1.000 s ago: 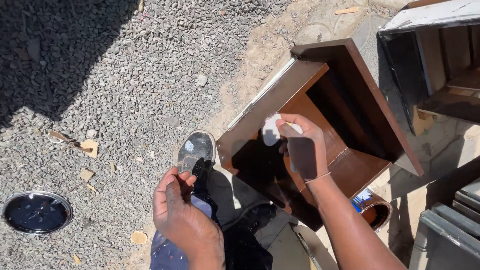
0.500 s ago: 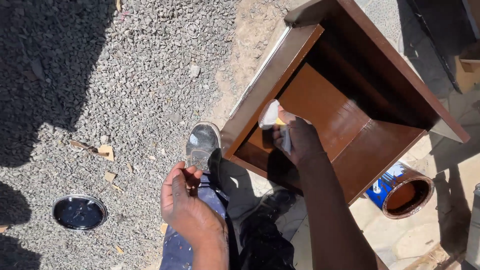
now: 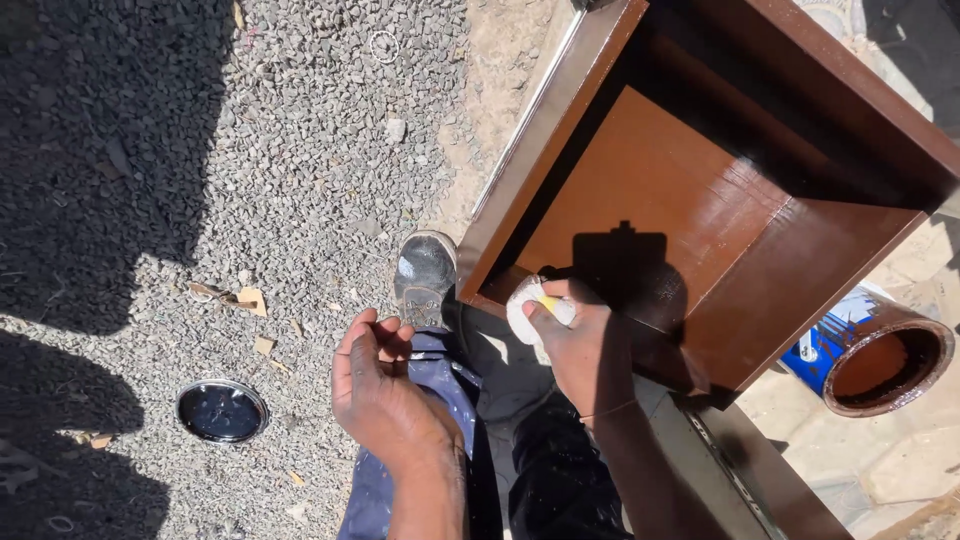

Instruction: Applying wood stain to the interior surfaces of a wooden drawer using a cloth applicator.

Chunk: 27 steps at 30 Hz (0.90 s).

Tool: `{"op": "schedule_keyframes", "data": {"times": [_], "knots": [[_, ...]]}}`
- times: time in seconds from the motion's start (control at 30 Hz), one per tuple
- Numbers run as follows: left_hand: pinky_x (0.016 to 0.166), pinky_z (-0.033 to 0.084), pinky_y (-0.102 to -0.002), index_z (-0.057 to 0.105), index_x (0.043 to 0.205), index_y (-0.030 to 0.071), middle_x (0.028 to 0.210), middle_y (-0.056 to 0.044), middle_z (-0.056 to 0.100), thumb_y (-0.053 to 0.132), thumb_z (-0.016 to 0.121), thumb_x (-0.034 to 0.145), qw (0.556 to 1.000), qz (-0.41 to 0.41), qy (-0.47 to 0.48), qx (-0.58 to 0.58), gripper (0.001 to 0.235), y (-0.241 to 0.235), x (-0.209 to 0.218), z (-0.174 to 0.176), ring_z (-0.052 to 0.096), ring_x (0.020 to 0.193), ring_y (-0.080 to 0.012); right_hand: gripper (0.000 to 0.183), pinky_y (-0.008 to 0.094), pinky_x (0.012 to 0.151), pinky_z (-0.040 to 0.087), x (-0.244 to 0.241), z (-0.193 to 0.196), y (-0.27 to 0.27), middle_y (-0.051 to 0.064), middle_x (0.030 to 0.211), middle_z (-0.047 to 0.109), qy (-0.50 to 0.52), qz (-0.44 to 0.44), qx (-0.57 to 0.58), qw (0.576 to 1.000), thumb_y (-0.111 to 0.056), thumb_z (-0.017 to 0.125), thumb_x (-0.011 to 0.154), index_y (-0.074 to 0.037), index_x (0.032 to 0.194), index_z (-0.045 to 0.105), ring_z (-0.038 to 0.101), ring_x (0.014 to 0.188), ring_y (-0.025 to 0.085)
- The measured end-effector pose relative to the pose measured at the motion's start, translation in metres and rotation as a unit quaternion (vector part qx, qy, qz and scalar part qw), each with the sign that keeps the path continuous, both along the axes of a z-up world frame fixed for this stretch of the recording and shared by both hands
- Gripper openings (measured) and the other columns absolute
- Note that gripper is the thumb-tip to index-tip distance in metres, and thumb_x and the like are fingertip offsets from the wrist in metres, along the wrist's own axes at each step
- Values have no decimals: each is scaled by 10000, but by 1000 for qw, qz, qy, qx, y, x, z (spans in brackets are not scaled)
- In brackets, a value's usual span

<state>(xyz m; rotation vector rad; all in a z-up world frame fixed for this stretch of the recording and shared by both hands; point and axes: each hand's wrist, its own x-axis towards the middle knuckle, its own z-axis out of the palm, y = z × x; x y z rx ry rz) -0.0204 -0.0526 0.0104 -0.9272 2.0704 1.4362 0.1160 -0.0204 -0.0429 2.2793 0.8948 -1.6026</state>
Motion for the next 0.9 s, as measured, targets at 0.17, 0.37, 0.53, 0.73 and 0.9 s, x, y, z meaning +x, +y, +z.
{"op": "schedule_keyframes", "data": {"times": [0.17, 0.37, 0.53, 0.73, 0.9], "knots": [[741, 546, -250, 728, 1081, 4, 873, -112, 680, 107, 552, 986, 1000, 6, 11, -11, 225, 7, -4, 6, 640, 760, -186, 275, 537, 655, 535, -32, -54, -90, 16, 1081, 607, -47, 245, 256, 934, -429, 610, 963, -215, 1136, 595, 641, 975, 305], [743, 567, -249, 713, 1116, -16, 853, -136, 680, 86, 568, 984, 1000, 1, -2, -2, 221, 11, 0, 8, 644, 757, -197, 184, 551, 491, 523, -17, -30, -69, 50, 996, 613, -95, 327, 246, 907, -272, 694, 862, -218, 1022, 620, 657, 655, 426], [766, 574, -267, 720, 1082, -23, 864, -139, 679, 76, 575, 987, 1000, -20, -4, 6, 200, 7, 13, 1, 649, 782, -204, 414, 381, 984, 558, 29, 1, 31, 22, 1333, 662, 80, 120, 12, 989, -231, 693, 845, -159, 1251, 652, 655, 1183, 225], [745, 554, -266, 716, 1055, -25, 823, -129, 657, 83, 576, 988, 999, -29, 1, 14, 189, 4, 15, -1, 625, 740, -196, 336, 294, 529, 379, -7, -82, 90, 97, 686, 629, 158, 275, -158, 935, -243, 793, 726, -66, 1001, 717, 489, 483, 167], [789, 579, -293, 711, 1063, -30, 835, -137, 657, 99, 563, 999, 999, -37, 4, -14, 207, 3, 13, 2, 631, 767, -207, 404, 319, 644, 330, -32, -56, 95, 59, 802, 538, 132, 369, -214, 895, -349, 810, 684, -61, 881, 607, 504, 733, 181]]}}
